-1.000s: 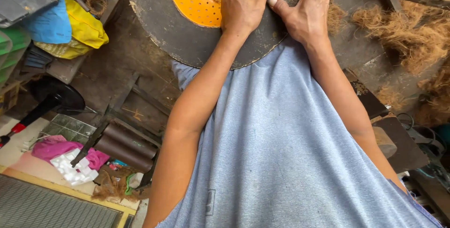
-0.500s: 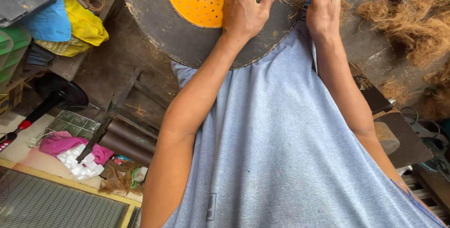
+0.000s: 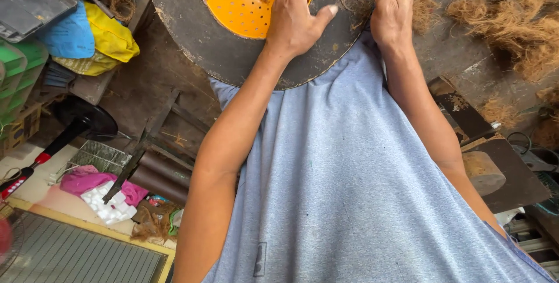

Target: Trimming the excess material from the edges of a circular fiber base using a hand knife.

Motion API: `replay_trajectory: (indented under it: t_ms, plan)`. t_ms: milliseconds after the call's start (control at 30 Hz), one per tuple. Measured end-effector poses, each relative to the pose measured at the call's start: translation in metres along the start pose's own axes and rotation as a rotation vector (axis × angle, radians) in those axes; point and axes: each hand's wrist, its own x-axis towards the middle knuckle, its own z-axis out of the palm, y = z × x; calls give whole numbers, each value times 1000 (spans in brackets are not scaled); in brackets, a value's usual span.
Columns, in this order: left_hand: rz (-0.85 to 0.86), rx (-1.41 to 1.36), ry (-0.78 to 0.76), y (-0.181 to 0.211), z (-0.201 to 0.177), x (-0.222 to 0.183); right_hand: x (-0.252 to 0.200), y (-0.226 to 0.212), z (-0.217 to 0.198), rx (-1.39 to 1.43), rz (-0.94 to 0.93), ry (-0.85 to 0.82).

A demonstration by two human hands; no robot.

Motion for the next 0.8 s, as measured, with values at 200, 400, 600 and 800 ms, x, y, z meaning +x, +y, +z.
replay_trajectory:
  t_ms: [200,400,600,800]
  plan:
    - [-146,111,109,-6,23,10,5,8,0,-128,17,65]
    - [-236,130,148,-4,24,18,5,9,1,-127,-1,55]
    - [-259,101,246,5,22,22,2,5,7,-190,16,78]
    - [-16,-85,-15,-9,-10,-2,-9,1,7,-122,12,50]
